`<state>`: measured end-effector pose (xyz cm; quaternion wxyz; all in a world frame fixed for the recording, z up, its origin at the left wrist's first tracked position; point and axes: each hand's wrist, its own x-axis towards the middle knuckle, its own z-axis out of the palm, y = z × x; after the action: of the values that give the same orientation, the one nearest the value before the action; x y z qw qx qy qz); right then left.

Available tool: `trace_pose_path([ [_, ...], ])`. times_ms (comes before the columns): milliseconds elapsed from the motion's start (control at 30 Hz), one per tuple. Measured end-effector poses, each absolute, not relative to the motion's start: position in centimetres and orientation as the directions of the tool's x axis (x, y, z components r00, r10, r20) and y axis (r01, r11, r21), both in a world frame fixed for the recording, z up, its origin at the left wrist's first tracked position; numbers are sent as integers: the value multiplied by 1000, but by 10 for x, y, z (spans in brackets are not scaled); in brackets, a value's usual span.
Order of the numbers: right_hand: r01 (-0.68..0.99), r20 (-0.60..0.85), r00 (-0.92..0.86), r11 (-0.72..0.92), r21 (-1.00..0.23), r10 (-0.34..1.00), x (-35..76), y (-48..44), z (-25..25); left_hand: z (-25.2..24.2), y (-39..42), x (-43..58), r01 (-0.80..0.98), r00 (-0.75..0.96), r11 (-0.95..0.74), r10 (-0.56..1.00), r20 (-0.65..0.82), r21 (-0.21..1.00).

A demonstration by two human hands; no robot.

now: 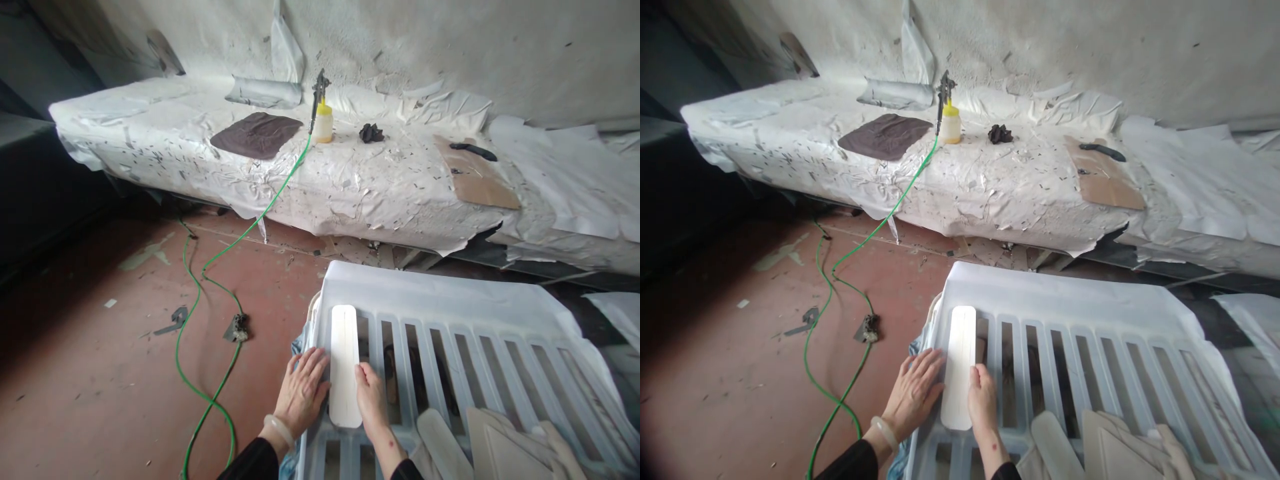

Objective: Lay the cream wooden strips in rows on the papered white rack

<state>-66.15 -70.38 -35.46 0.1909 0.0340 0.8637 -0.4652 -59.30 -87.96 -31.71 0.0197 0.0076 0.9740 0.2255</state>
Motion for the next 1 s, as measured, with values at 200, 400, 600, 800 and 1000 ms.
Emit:
trace_pose_path([
  [200,178,-380,-911,679,-713,-160,-660,-711,-363,-322,-881,-619,122,-987,899,155,-45,420],
  [400,22,-453,-868,893,-450,-206,-667,-713,-348,-339,-889,-617,251,-966,923,257,18,293],
  [600,-151,-443,-862,959,-238,-246,-671,-718,-337,-355,-888,-620,332,-943,928,320,92,168],
  [800,-178,-411,-867,947,-269,-280,-669,-716,-313,-337,-874,-625,284,-938,936,316,-143,206],
  [1000,-105,-388,-890,937,-334,-238,-635,-660,-297,-341,-871,-625,301,-933,938,327,-153,171],
])
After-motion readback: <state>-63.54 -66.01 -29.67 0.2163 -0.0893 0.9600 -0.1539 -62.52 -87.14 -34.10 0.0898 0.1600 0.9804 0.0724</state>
